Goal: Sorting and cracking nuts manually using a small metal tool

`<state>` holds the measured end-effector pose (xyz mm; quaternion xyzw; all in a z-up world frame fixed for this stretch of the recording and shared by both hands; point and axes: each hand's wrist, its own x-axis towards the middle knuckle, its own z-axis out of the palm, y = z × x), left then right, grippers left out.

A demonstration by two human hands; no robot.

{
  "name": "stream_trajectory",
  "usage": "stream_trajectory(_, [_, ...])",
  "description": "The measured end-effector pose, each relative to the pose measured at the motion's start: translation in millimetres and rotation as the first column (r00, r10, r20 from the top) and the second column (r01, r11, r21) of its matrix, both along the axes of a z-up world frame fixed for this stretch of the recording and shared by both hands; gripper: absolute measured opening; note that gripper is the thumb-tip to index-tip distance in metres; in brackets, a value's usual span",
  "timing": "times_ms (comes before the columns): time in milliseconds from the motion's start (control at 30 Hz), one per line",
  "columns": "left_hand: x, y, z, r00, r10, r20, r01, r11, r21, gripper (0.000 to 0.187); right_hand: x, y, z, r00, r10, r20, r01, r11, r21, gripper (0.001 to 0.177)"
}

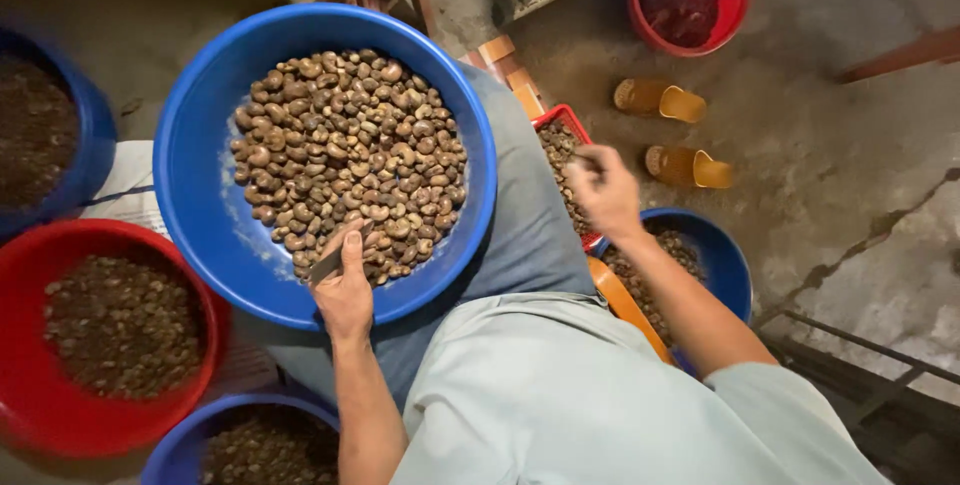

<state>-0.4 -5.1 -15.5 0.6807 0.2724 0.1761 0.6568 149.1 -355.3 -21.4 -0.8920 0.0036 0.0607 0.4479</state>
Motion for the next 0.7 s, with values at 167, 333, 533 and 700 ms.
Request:
stream_trajectory(167, [-2, 2, 1, 1.000, -0.025, -0.010, 0.025, 1.000, 0.015, 0.024, -62, -159, -93, 0.939, -0.117, -0.322, -0.056, 0.875, -0.481, 0.055])
stream_trajectory(333, [-2, 2, 1, 0.999, -0.031, -0.031, 0.031, 1.000, -0.002, 0.027, -138, -269, -155, 0.866, -0.163, -0.473, -0.253, 0.672, -0.696, 0.052])
stream_trajectory(533, [-2, 2, 8, 0.992, -0.102, -0.076, 0.105, 0.994, 0.035, 0.032, -113, -240, -121, 0.884, -0.161, -0.440, -0.216, 0.693, -0.688, 0.055])
stream_trajectory(700, [-1, 0, 9, 0.994, -0.079, -0.069, 0.082, 0.996, 0.030, 0.031, -4, -131, -28, 0.994, 0.099, 0.053, -0.054, 0.835, -0.547, 0.030])
